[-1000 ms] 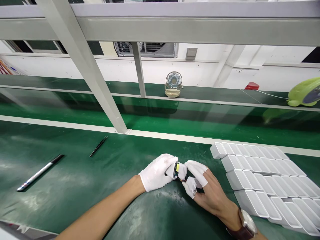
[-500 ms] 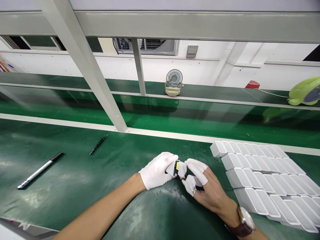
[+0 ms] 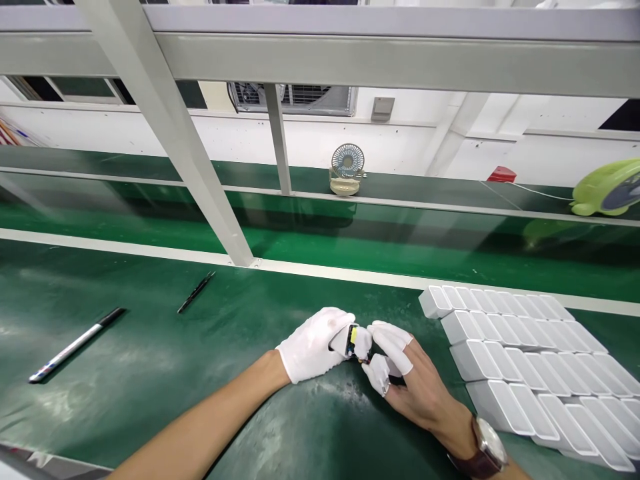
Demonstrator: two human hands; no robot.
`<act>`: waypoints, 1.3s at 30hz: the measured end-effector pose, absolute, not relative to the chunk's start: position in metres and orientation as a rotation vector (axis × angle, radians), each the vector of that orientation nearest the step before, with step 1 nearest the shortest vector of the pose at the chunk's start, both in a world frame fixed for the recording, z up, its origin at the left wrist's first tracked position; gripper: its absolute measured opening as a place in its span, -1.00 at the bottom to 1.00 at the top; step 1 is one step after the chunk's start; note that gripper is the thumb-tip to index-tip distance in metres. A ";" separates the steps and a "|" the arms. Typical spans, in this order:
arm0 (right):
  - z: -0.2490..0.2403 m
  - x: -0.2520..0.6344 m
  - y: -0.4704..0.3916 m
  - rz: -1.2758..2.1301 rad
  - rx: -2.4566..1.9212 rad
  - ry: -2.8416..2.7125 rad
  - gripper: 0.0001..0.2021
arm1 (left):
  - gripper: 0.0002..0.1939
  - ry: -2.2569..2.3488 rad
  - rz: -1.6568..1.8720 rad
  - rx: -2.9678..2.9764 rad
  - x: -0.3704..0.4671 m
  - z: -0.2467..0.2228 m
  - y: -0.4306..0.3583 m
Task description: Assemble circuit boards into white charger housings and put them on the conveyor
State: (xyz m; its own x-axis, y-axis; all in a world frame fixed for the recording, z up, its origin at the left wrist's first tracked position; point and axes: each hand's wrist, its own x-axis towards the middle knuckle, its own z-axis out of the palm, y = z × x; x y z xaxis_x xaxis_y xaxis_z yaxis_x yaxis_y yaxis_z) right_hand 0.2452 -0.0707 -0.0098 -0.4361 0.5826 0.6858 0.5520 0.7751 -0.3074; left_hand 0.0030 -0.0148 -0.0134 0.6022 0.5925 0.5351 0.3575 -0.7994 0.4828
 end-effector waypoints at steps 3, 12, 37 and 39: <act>-0.010 0.246 -0.070 0.050 -0.844 -2.136 -0.27 | -0.29 0.774 1.014 2.509 0.003 -0.013 -0.015; -0.011 0.247 -0.071 0.029 -0.827 -2.159 -0.27 | -0.28 0.805 0.990 2.500 0.002 -0.014 -0.014; -0.016 0.244 -0.069 0.058 -0.851 -2.179 -0.30 | -0.34 0.753 1.050 2.472 0.005 -0.015 -0.015; -0.014 0.242 -0.069 0.055 -0.855 -2.138 -0.31 | -0.26 0.814 1.000 2.441 0.005 -0.018 -0.018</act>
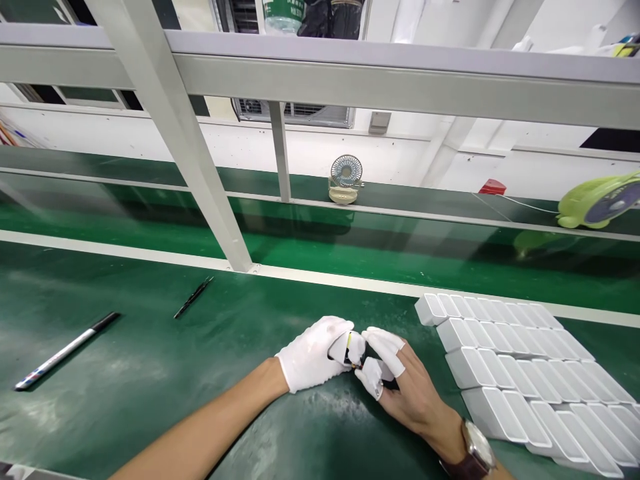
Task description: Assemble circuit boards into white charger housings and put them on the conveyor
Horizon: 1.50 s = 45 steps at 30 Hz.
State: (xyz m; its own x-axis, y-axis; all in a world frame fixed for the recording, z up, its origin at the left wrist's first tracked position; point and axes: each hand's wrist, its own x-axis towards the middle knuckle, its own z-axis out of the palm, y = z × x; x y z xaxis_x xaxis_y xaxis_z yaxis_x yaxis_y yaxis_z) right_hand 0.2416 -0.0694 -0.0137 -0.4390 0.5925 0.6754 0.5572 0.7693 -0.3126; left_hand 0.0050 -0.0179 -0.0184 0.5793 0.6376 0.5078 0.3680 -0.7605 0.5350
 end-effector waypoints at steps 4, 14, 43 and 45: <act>-0.005 0.241 -0.071 0.050 -0.829 -2.041 -0.29 | -0.20 0.840 0.803 2.377 0.004 -0.017 -0.025; -0.012 0.242 -0.068 0.243 -0.919 -2.099 -0.46 | -0.71 0.907 0.618 1.916 0.002 0.021 -0.018; -0.008 0.241 -0.065 0.371 -0.896 -2.246 -0.59 | -0.48 0.944 0.514 1.340 0.001 0.016 -0.010; -0.011 0.241 -0.064 0.354 -0.877 -2.232 -0.58 | -0.49 0.915 0.535 1.304 0.002 0.017 -0.011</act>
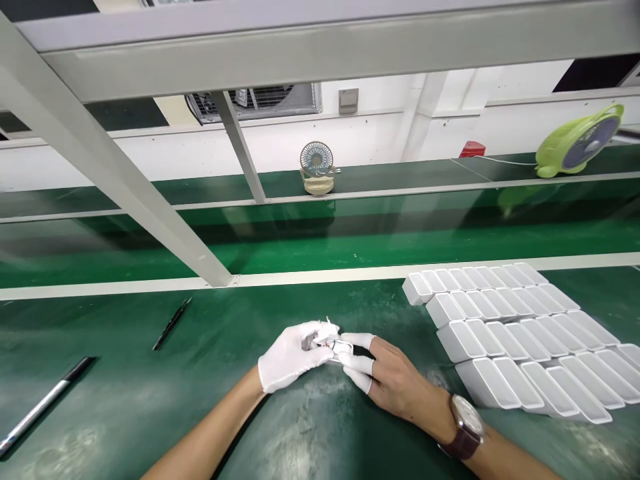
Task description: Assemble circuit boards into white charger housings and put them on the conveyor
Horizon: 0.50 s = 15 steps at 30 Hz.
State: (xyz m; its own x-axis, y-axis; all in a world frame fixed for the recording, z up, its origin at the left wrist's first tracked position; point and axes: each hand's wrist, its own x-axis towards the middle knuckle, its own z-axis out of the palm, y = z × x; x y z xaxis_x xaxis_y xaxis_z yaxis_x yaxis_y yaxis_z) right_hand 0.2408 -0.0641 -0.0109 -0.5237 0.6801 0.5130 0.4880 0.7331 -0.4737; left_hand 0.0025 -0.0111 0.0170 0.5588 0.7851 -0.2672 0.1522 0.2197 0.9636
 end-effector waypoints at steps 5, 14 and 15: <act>-0.019 0.242 -0.064 0.262 -0.846 -2.160 -0.56 | -0.55 0.863 0.556 1.305 0.003 0.023 -0.012; -0.021 0.239 -0.064 0.275 -0.855 -2.061 -0.50 | -0.70 0.735 0.601 1.335 0.004 0.021 -0.012; -0.020 0.237 -0.064 0.294 -0.836 -2.064 -0.51 | -0.69 0.737 0.601 1.330 0.004 0.020 -0.012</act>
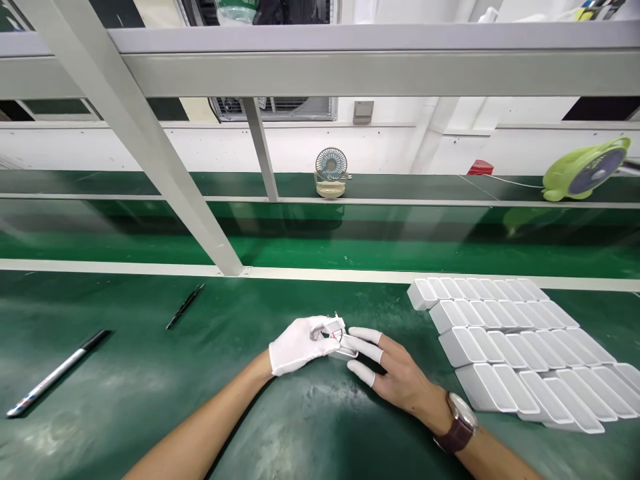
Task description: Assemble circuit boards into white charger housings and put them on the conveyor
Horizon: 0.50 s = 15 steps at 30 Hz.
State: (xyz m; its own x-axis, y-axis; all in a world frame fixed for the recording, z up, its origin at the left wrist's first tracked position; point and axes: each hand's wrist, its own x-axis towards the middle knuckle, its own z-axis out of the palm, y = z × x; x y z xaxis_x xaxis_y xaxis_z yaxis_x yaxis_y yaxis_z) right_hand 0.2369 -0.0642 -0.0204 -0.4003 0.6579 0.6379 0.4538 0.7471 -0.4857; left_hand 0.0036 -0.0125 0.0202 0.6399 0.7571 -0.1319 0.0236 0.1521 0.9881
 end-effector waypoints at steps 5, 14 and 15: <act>-0.018 0.234 -0.065 0.270 -0.827 -2.118 -0.48 | -0.63 0.774 0.590 1.381 0.001 0.015 -0.011; -0.025 0.230 -0.067 0.232 -0.858 -2.245 -0.52 | -0.27 0.715 0.692 1.470 -0.007 0.010 -0.007; -0.023 0.229 -0.067 0.214 -0.851 -2.229 -0.53 | -0.26 0.713 0.709 1.491 -0.008 0.010 -0.007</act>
State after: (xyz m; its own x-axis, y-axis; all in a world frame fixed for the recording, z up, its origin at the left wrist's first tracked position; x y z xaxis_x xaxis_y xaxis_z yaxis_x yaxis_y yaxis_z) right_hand 0.2286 -0.0668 -0.0231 -0.5156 0.6338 0.5765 0.5124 0.7674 -0.3854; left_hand -0.0082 -0.0070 0.0099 0.6166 0.7872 0.0143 0.0186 -0.0327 0.9993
